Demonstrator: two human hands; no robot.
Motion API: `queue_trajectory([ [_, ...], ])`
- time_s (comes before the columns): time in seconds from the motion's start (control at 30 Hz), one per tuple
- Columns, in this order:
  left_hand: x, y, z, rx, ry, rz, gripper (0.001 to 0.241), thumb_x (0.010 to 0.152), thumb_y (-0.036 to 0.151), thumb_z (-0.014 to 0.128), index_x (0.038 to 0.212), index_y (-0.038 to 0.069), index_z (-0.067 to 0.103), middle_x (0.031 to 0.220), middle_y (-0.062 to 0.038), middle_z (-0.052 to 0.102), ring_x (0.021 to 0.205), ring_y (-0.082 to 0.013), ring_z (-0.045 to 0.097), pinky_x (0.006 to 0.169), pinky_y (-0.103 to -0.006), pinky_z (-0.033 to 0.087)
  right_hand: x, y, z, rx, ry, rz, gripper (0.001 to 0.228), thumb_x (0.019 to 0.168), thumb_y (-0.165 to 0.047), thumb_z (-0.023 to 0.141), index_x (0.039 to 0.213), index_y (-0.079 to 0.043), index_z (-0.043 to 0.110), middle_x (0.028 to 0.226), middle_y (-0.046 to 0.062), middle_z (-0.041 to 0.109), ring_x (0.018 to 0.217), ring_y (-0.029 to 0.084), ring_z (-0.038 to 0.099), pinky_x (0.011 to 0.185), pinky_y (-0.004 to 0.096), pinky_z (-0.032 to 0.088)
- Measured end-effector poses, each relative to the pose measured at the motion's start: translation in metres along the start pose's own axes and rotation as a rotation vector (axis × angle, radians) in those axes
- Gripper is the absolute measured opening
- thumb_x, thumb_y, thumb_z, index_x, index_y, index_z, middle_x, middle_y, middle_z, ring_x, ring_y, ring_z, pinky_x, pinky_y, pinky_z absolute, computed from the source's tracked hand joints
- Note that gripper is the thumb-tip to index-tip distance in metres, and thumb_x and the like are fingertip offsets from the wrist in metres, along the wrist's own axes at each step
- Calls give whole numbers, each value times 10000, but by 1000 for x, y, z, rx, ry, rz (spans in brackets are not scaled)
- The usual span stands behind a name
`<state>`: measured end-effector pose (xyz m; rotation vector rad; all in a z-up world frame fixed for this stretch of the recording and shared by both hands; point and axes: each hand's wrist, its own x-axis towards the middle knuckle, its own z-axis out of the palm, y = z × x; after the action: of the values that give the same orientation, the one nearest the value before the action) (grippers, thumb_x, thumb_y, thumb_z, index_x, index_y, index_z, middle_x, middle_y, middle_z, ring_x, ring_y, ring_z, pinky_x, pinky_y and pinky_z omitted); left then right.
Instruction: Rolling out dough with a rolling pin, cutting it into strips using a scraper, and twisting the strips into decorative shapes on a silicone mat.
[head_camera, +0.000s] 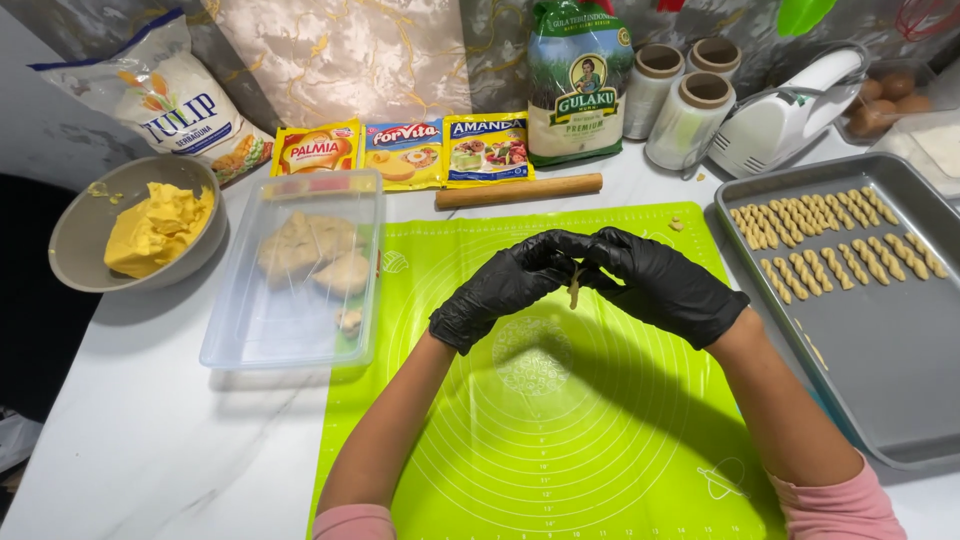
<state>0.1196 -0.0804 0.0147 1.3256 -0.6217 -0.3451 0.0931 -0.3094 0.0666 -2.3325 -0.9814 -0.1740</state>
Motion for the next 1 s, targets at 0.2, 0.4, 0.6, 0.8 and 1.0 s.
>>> queue_trajectory([
  [0.2,-24,56,12,-164,15,-123,402,1077,258,536,1440,88,566,1146,-138,754,1020,-200,739,893,-312,595,3,-17,-3,-79,31,-92,355,935,-84,688,1286,-65,644,1026,132,696,975,358,690,841,442,579],
  [0.4,-20,8,-5,-376,-110,-115,582,1104,370,456,1612,114,331,1326,-139,682,1122,-228,710,922,-303,570,-5,10,12,-136,28,-87,266,914,-120,711,1173,-165,674,997,27,672,966,277,673,815,375,565],
  [0.6,-18,30,14,-280,55,-106,642,1062,420,526,1618,177,318,1378,-106,645,1203,-237,666,949,-341,545,-10,1,-3,-160,77,-67,226,896,-175,755,1118,-163,713,984,42,669,959,275,677,803,383,564],
  [0.8,-27,41,28,332,4,-138,1101,780,323,887,1639,226,205,1554,-164,468,1451,-320,444,1115,-422,460,-10,-25,-29,-203,150,-70,161,931,-251,761,1072,-175,747,934,51,669,920,280,684,766,385,560],
  [1.0,-14,-8,34,56,-44,-51,710,949,82,711,1583,128,395,1229,-138,699,1136,-215,691,951,-322,575,-11,-32,-45,-127,154,-46,146,932,-252,762,1005,-126,752,858,82,693,860,282,698,784,383,562],
])
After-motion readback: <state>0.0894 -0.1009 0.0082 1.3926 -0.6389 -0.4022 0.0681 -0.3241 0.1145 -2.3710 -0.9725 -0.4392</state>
